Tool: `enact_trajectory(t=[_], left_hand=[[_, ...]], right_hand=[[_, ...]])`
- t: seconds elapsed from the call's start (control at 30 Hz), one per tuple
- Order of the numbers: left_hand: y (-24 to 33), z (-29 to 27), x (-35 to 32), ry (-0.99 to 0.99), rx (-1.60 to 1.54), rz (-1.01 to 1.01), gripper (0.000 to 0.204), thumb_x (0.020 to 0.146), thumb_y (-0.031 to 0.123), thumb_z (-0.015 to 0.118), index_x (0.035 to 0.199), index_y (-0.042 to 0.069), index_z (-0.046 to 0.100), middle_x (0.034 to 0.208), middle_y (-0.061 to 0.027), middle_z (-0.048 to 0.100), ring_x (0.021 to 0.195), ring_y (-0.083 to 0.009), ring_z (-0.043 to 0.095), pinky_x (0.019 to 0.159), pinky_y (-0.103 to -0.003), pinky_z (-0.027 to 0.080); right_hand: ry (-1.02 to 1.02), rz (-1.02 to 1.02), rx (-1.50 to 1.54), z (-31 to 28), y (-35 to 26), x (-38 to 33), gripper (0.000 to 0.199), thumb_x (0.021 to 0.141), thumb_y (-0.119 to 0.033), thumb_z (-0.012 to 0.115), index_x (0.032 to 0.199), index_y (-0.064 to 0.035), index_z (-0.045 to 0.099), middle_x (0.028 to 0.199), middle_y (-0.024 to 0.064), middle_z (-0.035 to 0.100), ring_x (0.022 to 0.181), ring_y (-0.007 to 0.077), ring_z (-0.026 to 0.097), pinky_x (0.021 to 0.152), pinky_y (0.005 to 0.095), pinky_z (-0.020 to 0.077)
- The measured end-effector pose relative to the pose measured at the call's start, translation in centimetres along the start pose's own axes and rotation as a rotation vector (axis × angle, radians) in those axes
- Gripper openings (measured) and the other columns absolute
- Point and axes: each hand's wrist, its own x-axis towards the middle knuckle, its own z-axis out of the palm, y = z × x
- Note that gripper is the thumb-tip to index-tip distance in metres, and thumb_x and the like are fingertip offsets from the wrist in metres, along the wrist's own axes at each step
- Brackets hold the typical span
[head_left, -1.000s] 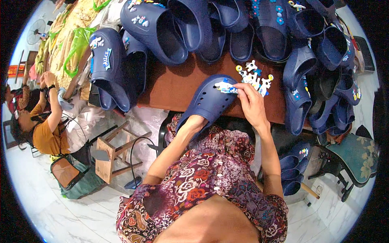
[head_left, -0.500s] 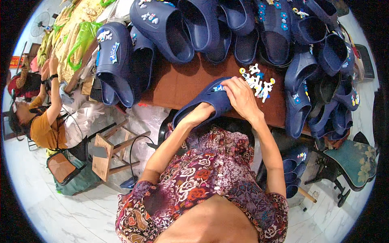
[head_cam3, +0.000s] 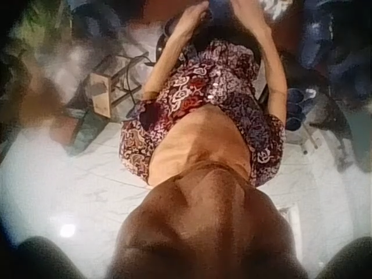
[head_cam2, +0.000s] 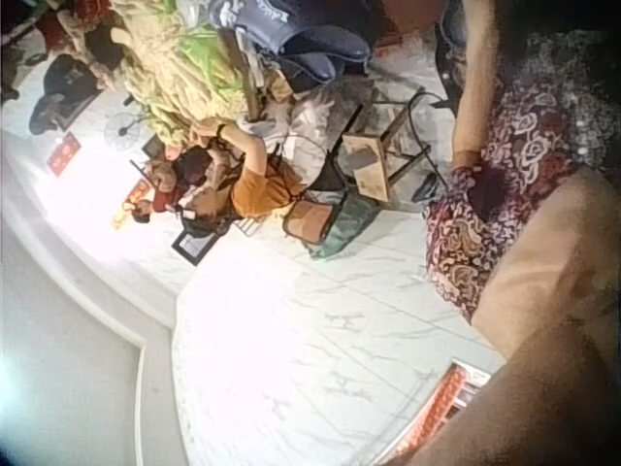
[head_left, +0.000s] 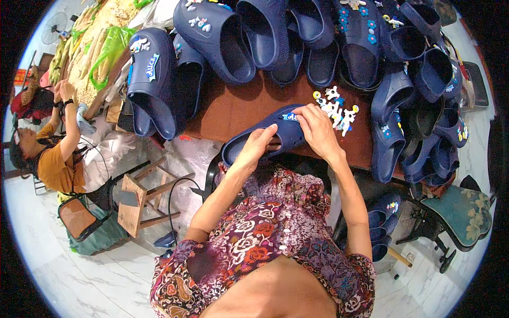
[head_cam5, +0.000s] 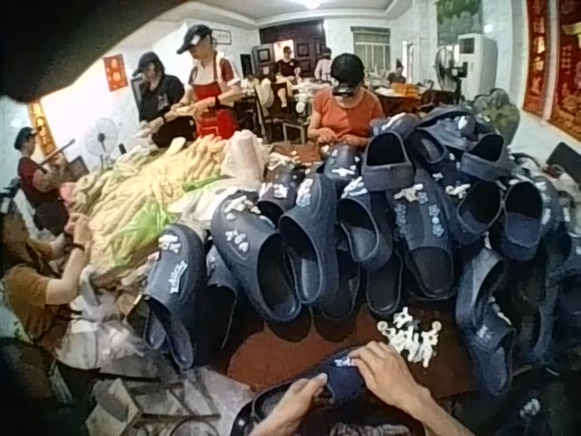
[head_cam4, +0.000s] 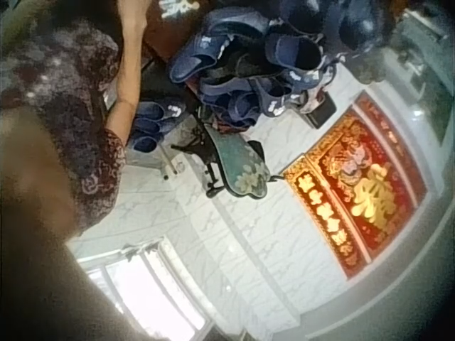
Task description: Attaching decorative charms to the holes of blue clog shoes.
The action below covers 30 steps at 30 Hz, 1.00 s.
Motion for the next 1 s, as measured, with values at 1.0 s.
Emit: enact_trajectory(t=[1.0], left_hand=[[-0.2, 3.4, -3.2, 0.093, -0.252, -0.053, 0.024, 0.088, 0.017, 0.069, 0.108, 0.003, 0.065, 0.108, -0.0020, 0.066, 0.096, -0.0097, 0.060, 0.082, -0.024, 0.047]], right_hand=[[-0.171, -0.070, 0.097, -2.3, -2.6, 0.4, 0.014, 0.088, -0.020, 0.062, 0.091, -0.0093, 0.070, 0.088, 0.0064, 0.063, 0.087, 0.0262, 0.058, 0.080, 0.0388, 0.0434]])
